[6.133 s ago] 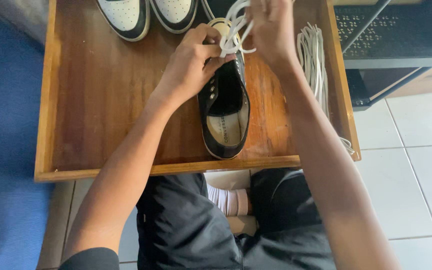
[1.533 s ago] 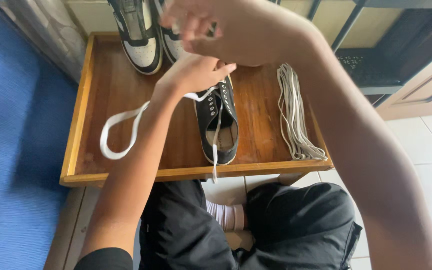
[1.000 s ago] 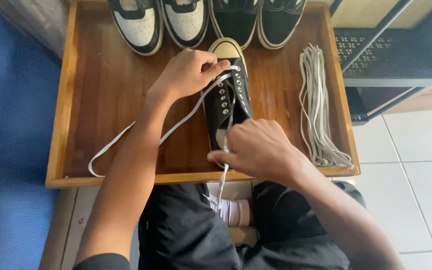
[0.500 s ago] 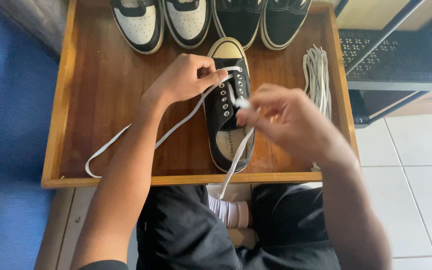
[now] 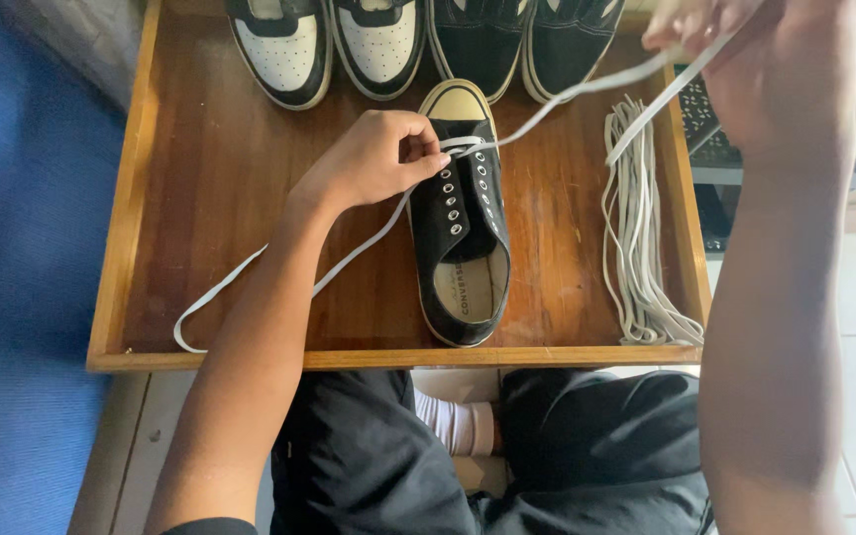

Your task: The person laces a black Converse sneaker with white laces, threading the laces through the eyelets in a crisscross pattern and pulling them taut. The person adjusts the laces and continues threading them through the remaining eyelets.

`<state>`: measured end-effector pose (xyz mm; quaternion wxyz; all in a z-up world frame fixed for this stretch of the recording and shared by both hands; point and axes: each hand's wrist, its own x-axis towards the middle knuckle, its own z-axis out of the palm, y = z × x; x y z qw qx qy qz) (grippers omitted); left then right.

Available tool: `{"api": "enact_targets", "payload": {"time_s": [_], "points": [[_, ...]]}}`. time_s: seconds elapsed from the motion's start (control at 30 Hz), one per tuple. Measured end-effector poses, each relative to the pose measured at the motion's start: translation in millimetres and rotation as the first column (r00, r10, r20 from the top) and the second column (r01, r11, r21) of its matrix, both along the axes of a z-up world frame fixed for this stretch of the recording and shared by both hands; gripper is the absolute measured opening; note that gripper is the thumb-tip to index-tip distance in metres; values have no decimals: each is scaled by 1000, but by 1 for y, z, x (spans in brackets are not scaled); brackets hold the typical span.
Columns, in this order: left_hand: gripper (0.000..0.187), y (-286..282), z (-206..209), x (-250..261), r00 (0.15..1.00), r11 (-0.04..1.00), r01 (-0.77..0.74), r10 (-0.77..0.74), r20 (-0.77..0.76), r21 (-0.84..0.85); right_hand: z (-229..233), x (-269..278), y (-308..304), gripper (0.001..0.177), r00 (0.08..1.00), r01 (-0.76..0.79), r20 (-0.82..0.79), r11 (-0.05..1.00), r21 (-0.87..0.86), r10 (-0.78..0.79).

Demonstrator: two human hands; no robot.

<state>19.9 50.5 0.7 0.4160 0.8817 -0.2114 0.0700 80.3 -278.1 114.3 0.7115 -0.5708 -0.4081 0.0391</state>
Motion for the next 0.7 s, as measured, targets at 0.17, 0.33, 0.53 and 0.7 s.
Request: {"api": "enact_targets", "payload": {"time_s": [0.17,0.33,0.53,0.7], "points": [[16,3,-1,2,998,990,44,-50,-42,-134,-36,6,21,27,507,806,789,515,-291,-347],[19,1,-6,6,986,975,66,-96,-134,-213,-63,4,64,29,820,519,544,632,-576,-179],[32,1,2,5,988,983,-16,-12,-155,-181,-80,5,82,33,955,288,282,501,-816,-89],[32,-5,10,0,961,977,-205,211,-177,54,-91,9,68,27,970,235,224,562,-793,-89]]}}
